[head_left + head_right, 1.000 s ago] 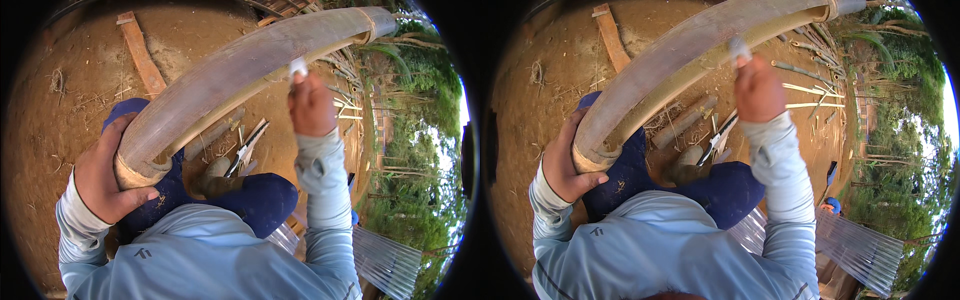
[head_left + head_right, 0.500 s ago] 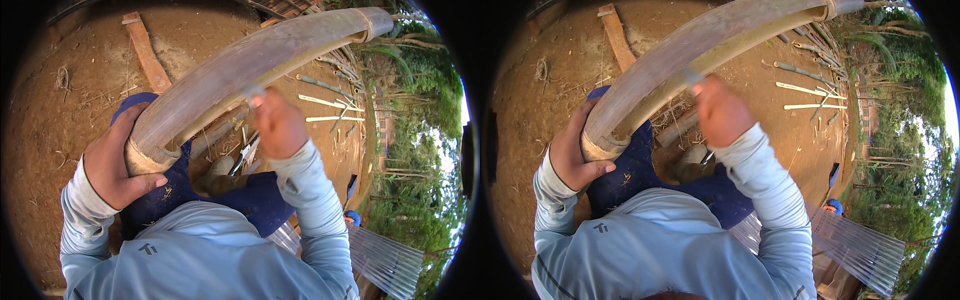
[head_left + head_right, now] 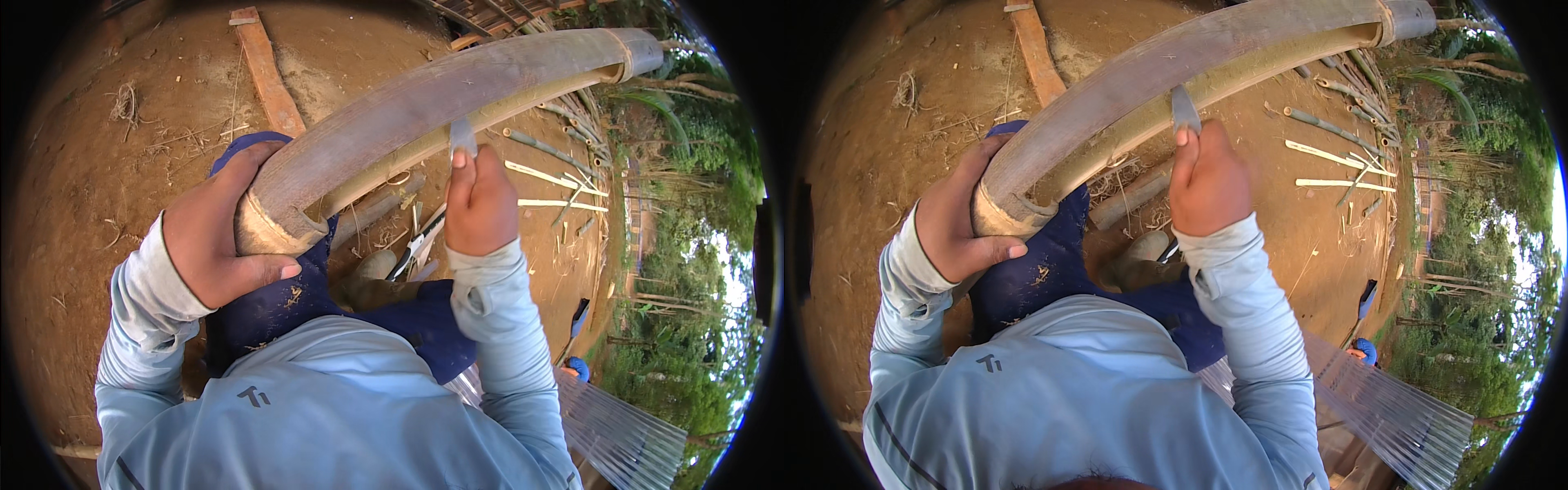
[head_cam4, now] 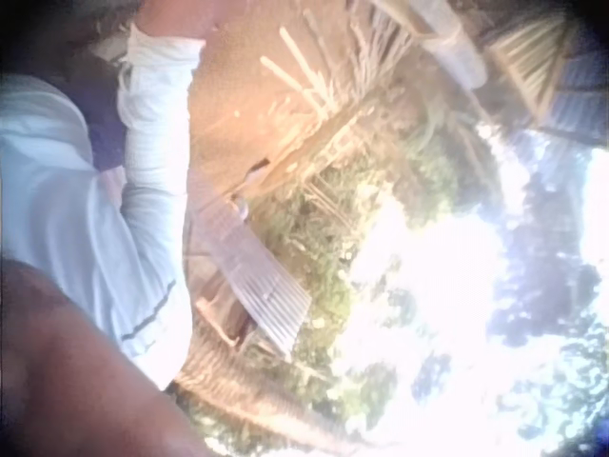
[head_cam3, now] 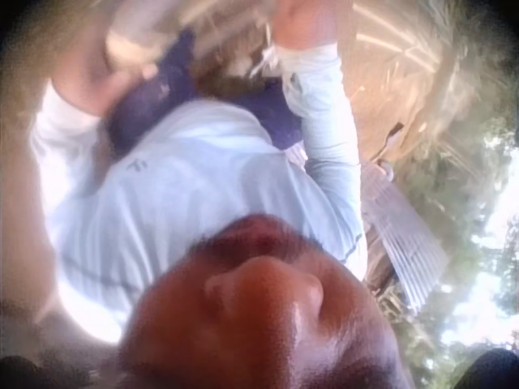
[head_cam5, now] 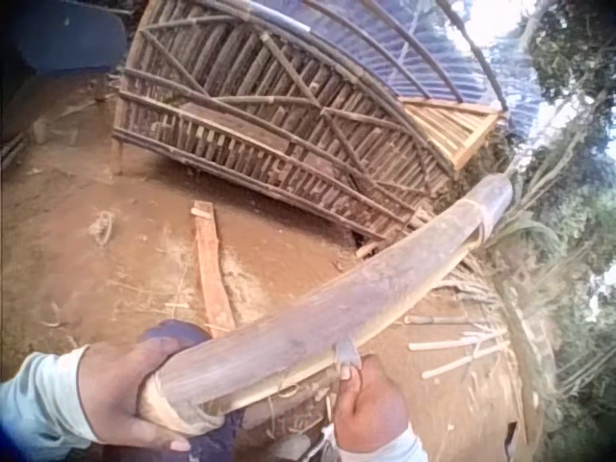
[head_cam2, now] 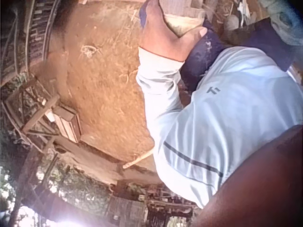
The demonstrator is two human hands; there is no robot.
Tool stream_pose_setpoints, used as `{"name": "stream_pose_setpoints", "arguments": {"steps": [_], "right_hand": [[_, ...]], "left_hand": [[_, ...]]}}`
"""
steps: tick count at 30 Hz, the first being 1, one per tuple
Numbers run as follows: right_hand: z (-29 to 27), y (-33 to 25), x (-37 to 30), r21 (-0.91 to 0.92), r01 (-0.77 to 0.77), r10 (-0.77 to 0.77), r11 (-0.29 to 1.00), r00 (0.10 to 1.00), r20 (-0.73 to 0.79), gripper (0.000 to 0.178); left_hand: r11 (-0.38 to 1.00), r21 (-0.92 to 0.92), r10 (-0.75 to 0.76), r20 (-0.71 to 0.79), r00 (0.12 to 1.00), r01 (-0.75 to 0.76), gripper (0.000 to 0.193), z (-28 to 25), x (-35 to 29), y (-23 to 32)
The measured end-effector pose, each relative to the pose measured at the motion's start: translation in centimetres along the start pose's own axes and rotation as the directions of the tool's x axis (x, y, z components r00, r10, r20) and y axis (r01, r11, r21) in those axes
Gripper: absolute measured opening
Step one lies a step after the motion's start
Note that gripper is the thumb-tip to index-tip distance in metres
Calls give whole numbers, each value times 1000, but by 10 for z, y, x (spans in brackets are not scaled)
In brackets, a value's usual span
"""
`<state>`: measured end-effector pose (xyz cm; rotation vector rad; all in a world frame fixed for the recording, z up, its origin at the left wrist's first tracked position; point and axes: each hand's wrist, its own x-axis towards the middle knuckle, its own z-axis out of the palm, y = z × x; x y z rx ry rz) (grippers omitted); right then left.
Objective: The person is seated on the ground, holding a long bamboo pole between their legs. They use a knife to scrape and carve the surface of the bamboo, removing thin strips of material. The person rotates the pole to work on different sections.
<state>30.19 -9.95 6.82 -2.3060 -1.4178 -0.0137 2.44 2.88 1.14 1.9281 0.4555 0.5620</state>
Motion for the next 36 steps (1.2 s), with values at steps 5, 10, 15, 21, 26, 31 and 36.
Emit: {"name": "stream_pose_setpoints", "arguments": {"steps": [5,10,15,21,26,31,36], "right_hand": [[-14,5,-1,-8,73,-71,997,987,142,27],[-23,34,29,-75,-24,22,997,1000,-23,35],[-7,7,0,-64,101,-93,993,988,124,26],[-9,14,14,16,-61,60,998,997,45,30],[-1,10,10,-51,151,-148,987,987,65,32],[24,-1,-22,-10,294,-293,956,955,52,34],[3,-5,-9,49,74,-80,996,986,145,33]], "left_hand": [[1000,2,-8,4,1000,8,93,0,-2,-2],[999,-40,2,2,1000,-2,92,2,-1,-3],[1000,-4,17,-5,1000,-17,91,1,-3,-3],[998,-2,57,-22,998,-57,90,0,-1,-4],[1000,24,12,-17,1000,-12,92,1,-6,-4],[999,16,42,-29,999,-41,92,2,-4,-8],[999,10,36,-16,999,-36,93,2,-6,-9]]}}
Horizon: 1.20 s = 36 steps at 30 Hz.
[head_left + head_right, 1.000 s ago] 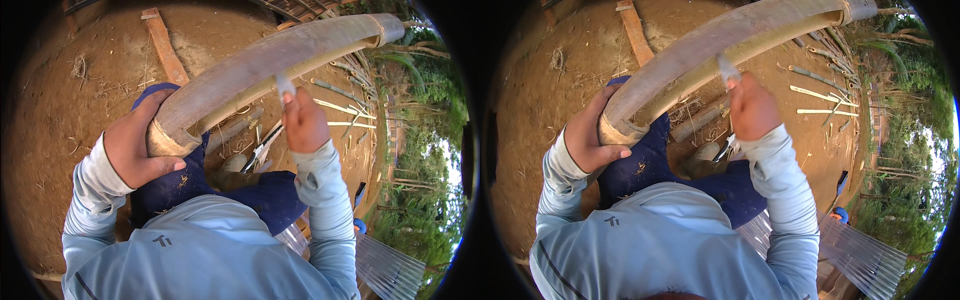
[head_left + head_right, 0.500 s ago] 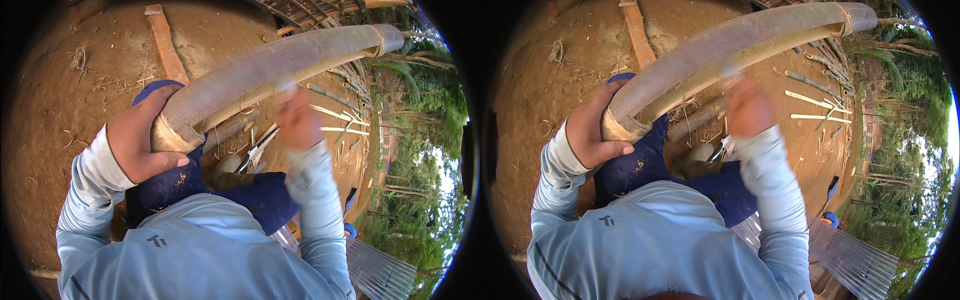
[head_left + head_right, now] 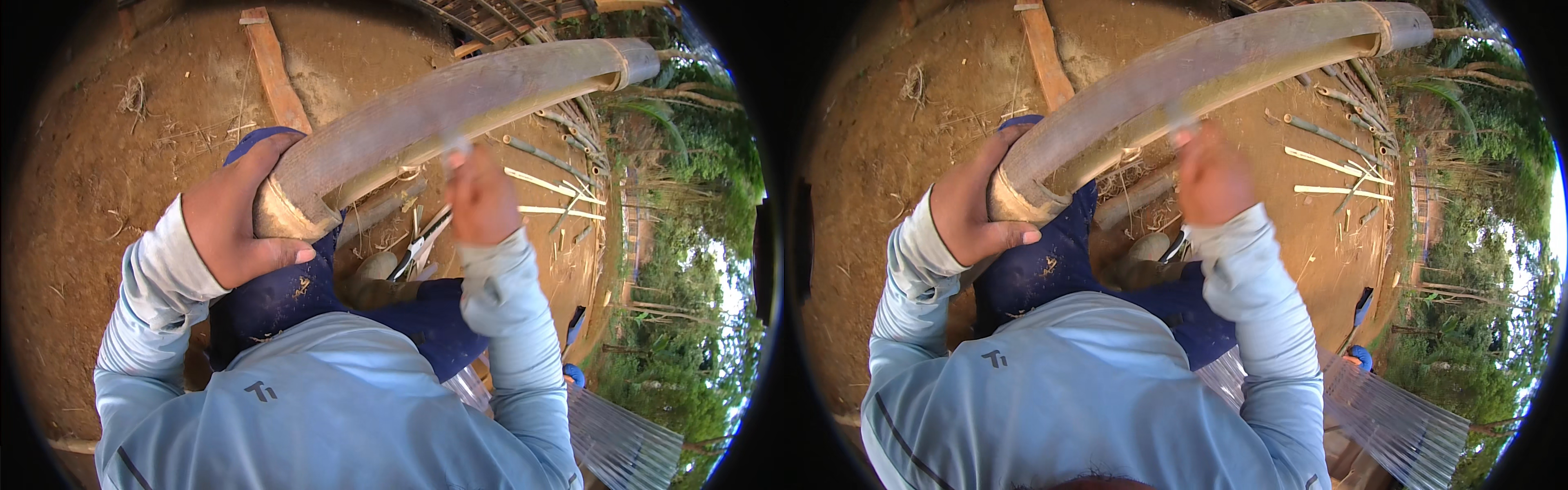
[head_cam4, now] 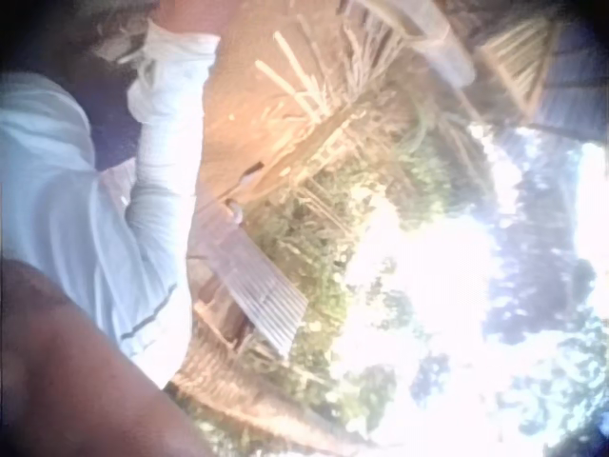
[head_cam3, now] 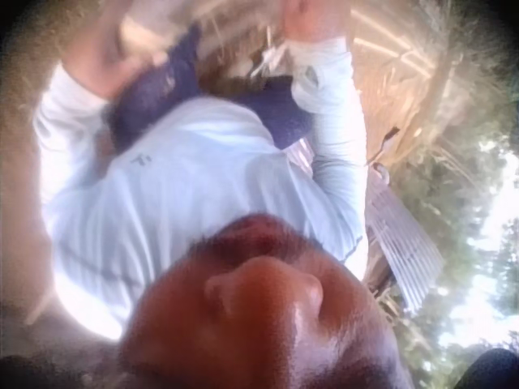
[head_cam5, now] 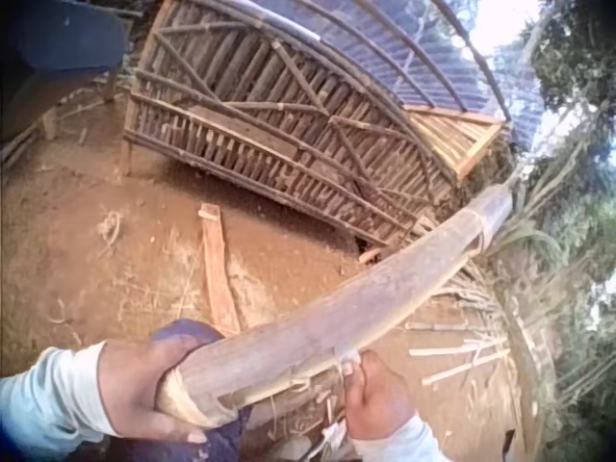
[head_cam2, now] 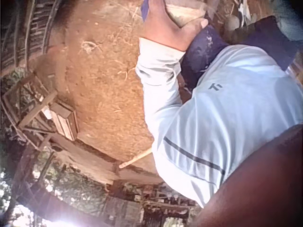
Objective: The person is seated on the ground, holding a long bamboo pole between their legs. They use a knife to scrape and carve the surface of the bamboo, removing thin strips of material. The person rotates the pole to work on different sections.
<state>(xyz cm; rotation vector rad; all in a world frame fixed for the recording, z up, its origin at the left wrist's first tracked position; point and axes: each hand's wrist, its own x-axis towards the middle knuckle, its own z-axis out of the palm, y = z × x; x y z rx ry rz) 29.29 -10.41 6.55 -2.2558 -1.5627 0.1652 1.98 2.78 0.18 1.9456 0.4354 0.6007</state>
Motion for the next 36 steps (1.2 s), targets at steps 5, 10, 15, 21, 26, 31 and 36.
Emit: {"name": "stream_pose_setpoints", "arguments": {"steps": [5,10,15,21,26,31,36], "right_hand": [[38,-25,-34,6,134,-135,991,988,75,30],[11,-14,0,-38,96,-98,995,994,-51,25],[31,-23,-26,-40,94,-93,995,995,29,25],[11,-10,-8,57,42,-41,997,999,-14,26],[38,-31,-32,-13,151,-149,988,984,93,23],[22,-26,-12,15,-22,21,1000,997,80,21],[37,-32,-24,64,77,-85,995,988,132,20]], "left_hand": [[1000,-11,11,-3,1000,-11,94,2,1,-2],[1000,9,9,-8,1000,-9,94,-1,1,-2],[1000,2,-11,6,1000,11,94,-1,0,-3],[999,-43,-6,6,1000,6,92,1,-2,-3],[1000,-1,4,-19,1000,-4,92,3,0,-2],[1000,-9,-4,-9,1000,4,93,2,-2,-2],[1000,15,22,-22,1000,-22,93,0,0,-3]]}}
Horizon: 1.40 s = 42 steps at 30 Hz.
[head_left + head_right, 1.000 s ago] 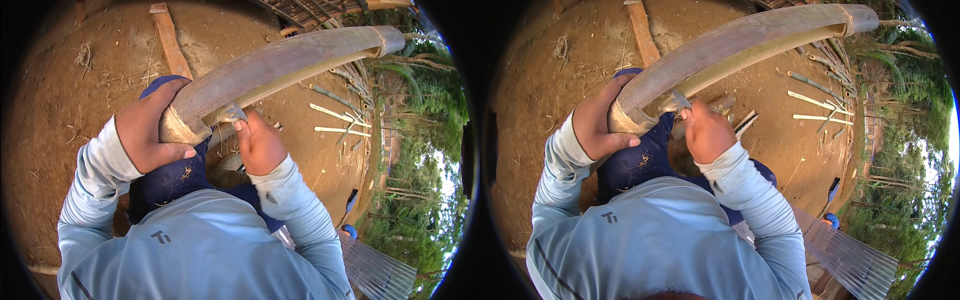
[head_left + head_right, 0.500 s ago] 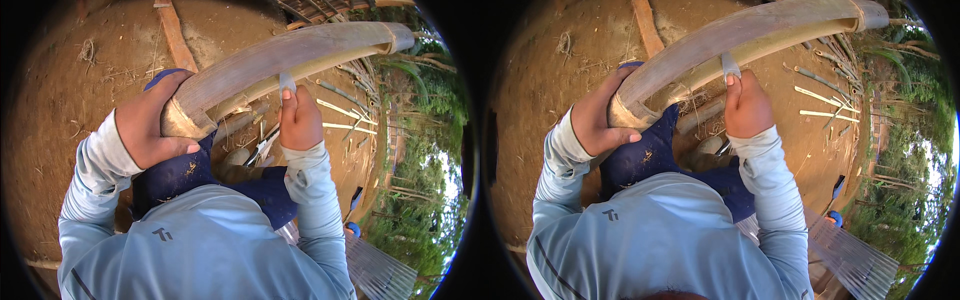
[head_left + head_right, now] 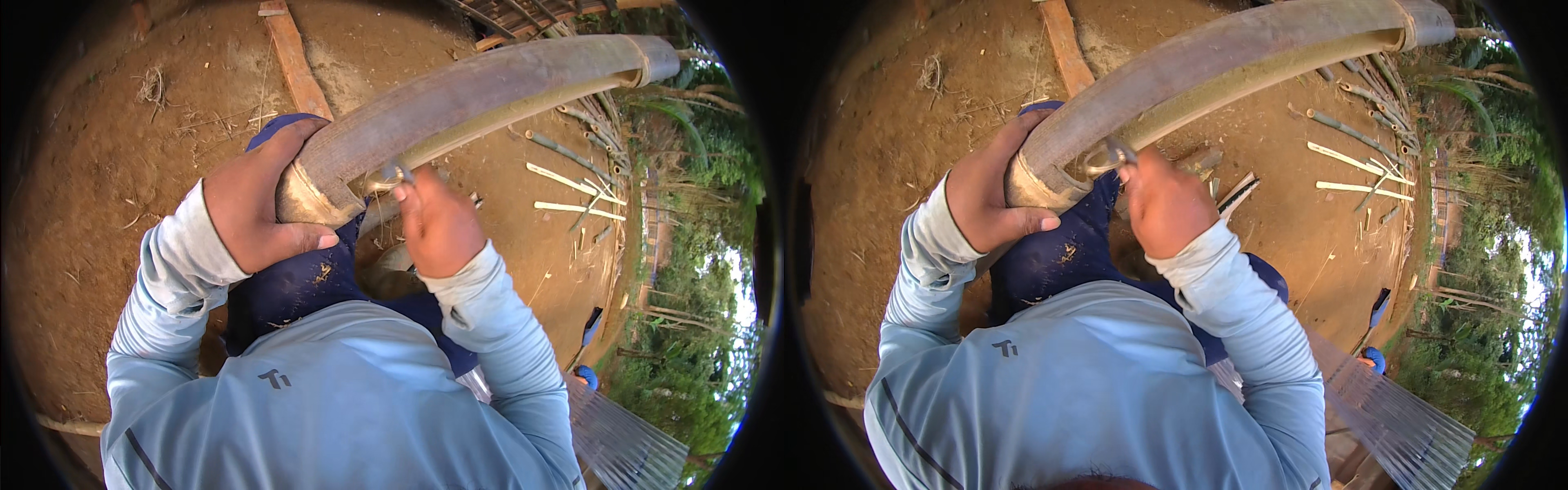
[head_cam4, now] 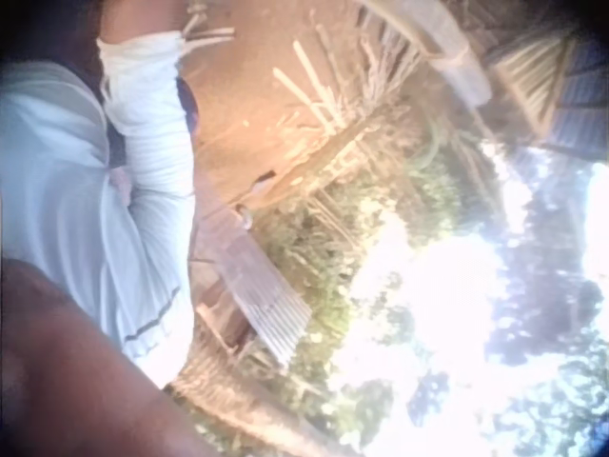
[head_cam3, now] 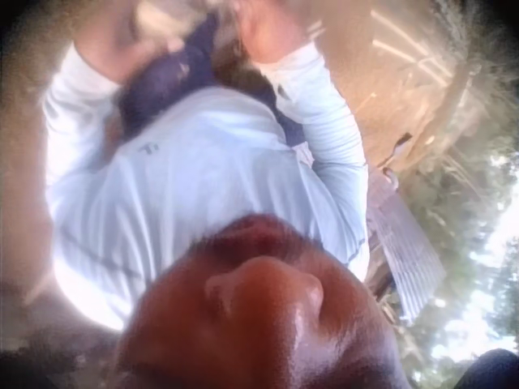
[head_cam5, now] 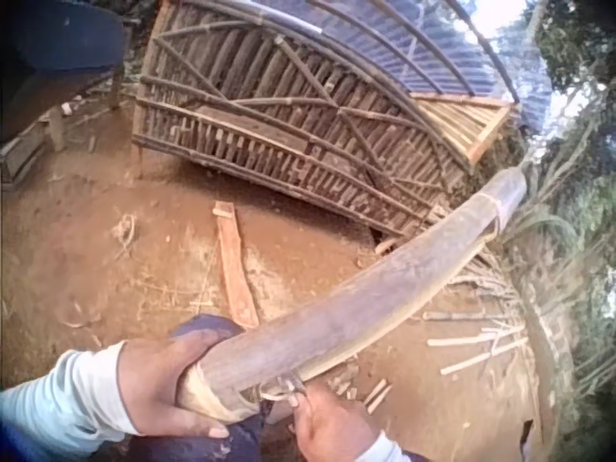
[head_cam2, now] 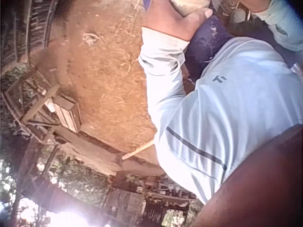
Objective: The person is seated on the ground, holding a long bamboo pole between their legs. They use a knife to scrape and carve the surface of the bamboo, removing thin strips of material. The person rotates the pole to work on different sections.
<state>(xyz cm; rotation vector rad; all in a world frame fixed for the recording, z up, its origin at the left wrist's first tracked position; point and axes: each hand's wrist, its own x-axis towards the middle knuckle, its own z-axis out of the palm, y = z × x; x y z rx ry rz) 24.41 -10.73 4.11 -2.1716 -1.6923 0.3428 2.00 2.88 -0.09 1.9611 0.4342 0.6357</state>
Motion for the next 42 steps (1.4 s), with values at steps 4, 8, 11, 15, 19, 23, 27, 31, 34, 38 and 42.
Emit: {"name": "stream_pose_setpoints", "arguments": {"steps": [4,8,11,15,19,23,27,31,34,38,42], "right_hand": [[13,-4,-12,43,-5,6,999,1000,-28,20],[9,0,-7,24,105,-105,994,994,-34,21],[0,-4,-2,15,-20,20,1000,1000,-1,21],[8,-6,-6,-3,36,-35,999,998,59,23],[4,-9,-5,42,19,-22,999,997,69,23],[5,-5,-9,44,62,-66,997,995,81,22],[-2,-6,-6,27,18,-20,999,995,94,22],[10,15,-11,219,53,-75,974,993,90,24],[-5,14,-20,588,-310,262,747,950,168,23],[0,5,-22,772,-169,282,613,959,-14,36],[32,-2,-20,742,-129,190,658,982,2,30]], "left_hand": [[1000,-11,-27,18,999,27,93,3,0,0],[999,-38,-31,18,999,32,93,2,-1,-2],[999,-29,34,-5,999,-35,93,3,0,-2],[1000,0,3,0,1000,-3,92,2,0,-2],[1000,-25,-3,-12,1000,2,92,3,-1,-1],[998,-57,-22,10,1000,23,92,3,-1,3],[998,-64,-7,11,1000,7,92,3,-1,3],[997,-80,-11,45,999,15,94,0,4,2],[995,-87,-37,59,998,42,96,-3,3,4],[995,-82,-52,90,995,60,98,-5,4,6],[989,-102,-97,121,988,109,100,-6,5,6]]}}
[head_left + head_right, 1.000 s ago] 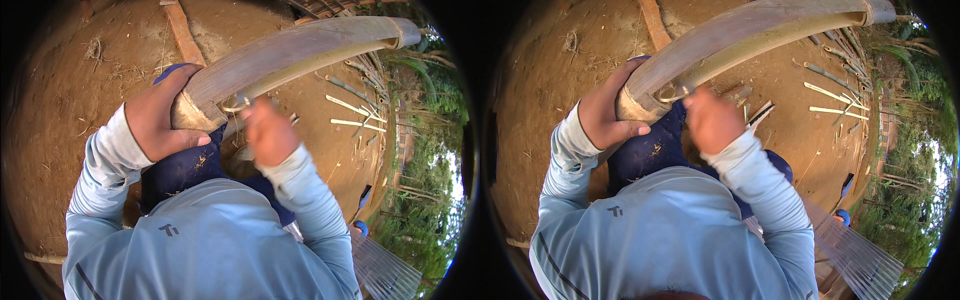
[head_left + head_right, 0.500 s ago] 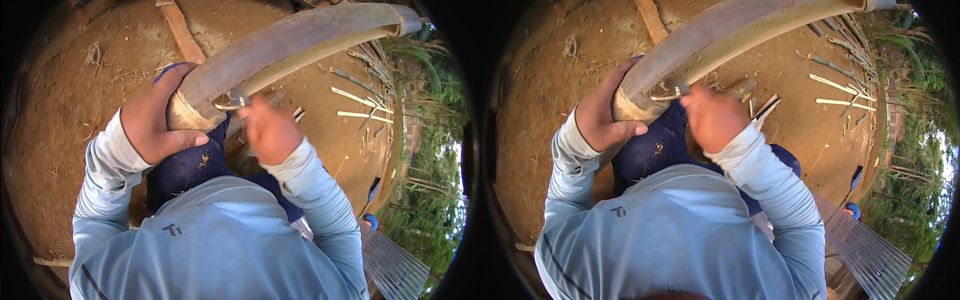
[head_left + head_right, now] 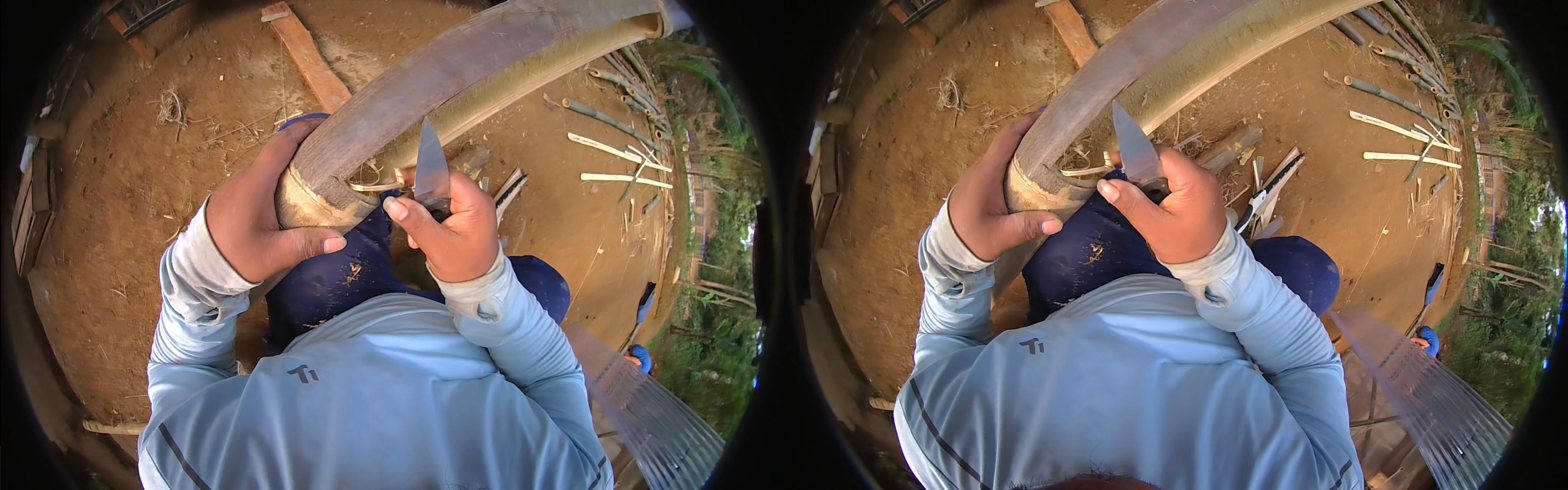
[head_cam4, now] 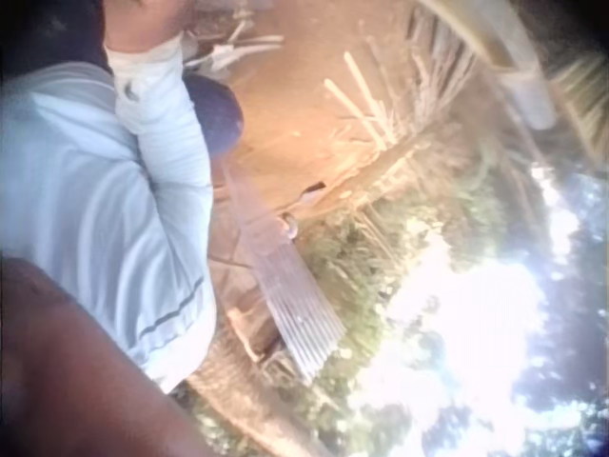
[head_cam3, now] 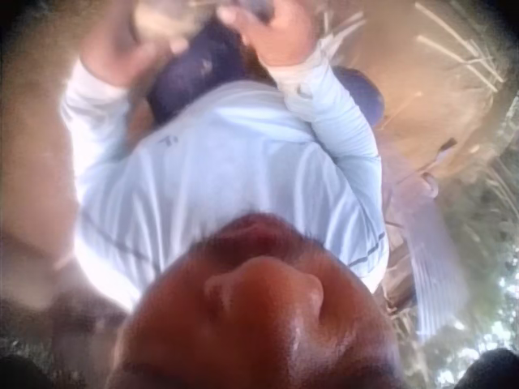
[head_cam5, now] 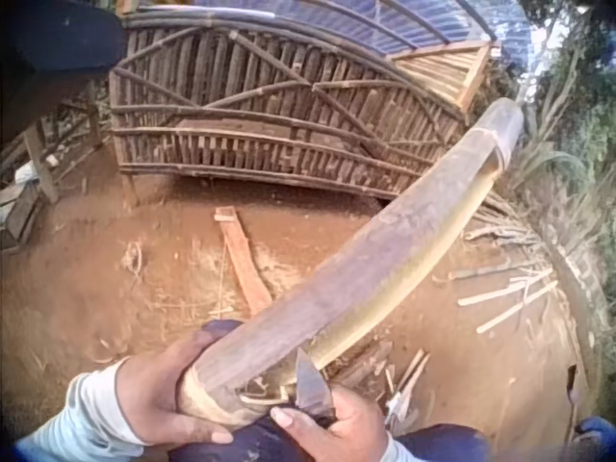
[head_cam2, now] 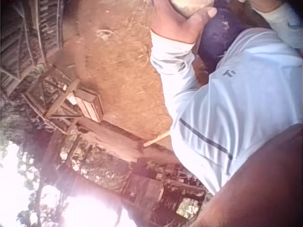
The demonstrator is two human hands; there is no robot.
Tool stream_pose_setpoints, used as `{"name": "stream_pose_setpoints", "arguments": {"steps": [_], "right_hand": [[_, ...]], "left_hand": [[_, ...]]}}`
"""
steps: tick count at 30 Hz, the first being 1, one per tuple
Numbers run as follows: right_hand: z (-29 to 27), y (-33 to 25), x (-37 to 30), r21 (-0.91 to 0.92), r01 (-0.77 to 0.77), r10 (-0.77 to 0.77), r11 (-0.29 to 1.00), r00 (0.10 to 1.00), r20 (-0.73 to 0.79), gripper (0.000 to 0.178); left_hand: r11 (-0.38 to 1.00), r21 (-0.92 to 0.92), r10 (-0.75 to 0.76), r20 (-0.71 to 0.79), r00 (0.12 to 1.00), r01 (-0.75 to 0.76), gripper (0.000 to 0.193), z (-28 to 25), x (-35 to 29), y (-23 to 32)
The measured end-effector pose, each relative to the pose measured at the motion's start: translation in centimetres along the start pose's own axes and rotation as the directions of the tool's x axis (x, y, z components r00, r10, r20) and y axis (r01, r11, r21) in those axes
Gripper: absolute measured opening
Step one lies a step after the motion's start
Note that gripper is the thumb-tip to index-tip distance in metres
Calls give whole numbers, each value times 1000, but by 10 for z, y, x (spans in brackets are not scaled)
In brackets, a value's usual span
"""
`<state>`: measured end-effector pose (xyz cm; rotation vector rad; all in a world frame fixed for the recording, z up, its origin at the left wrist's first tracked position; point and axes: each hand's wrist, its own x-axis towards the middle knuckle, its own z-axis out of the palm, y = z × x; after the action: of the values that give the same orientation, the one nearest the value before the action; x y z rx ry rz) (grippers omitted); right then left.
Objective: The person is seated on the ground, holding a long bamboo pole between their legs. They use a knife to scrape and carve the surface of the bamboo, removing thin strips of material. The person rotates the pole to work on different sections.
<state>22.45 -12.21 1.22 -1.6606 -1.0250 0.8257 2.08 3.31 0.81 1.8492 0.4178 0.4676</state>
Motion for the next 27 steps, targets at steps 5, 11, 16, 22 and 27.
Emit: {"name": "stream_pose_setpoints", "arguments": {"steps": [5,11,16,22,27], "right_hand": [[8,15,3,165,40,-37,985,999,-25,22],[5,52,-15,607,-117,144,786,990,4,20],[-52,105,-16,341,-81,208,936,911,-355,21],[-83,151,-30,474,-332,559,816,666,-494,24],[-49,123,-34,123,-220,251,968,893,-373,20]], "left_hand": [[999,-27,24,11,1000,-24,101,0,1,-3],[1000,-16,17,28,999,-17,99,-1,3,-2],[997,-54,-45,48,998,47,103,-3,2,1],[972,-135,-192,19,981,193,126,0,3,6],[995,-50,-83,53,995,86,114,-3,1,-5]]}}
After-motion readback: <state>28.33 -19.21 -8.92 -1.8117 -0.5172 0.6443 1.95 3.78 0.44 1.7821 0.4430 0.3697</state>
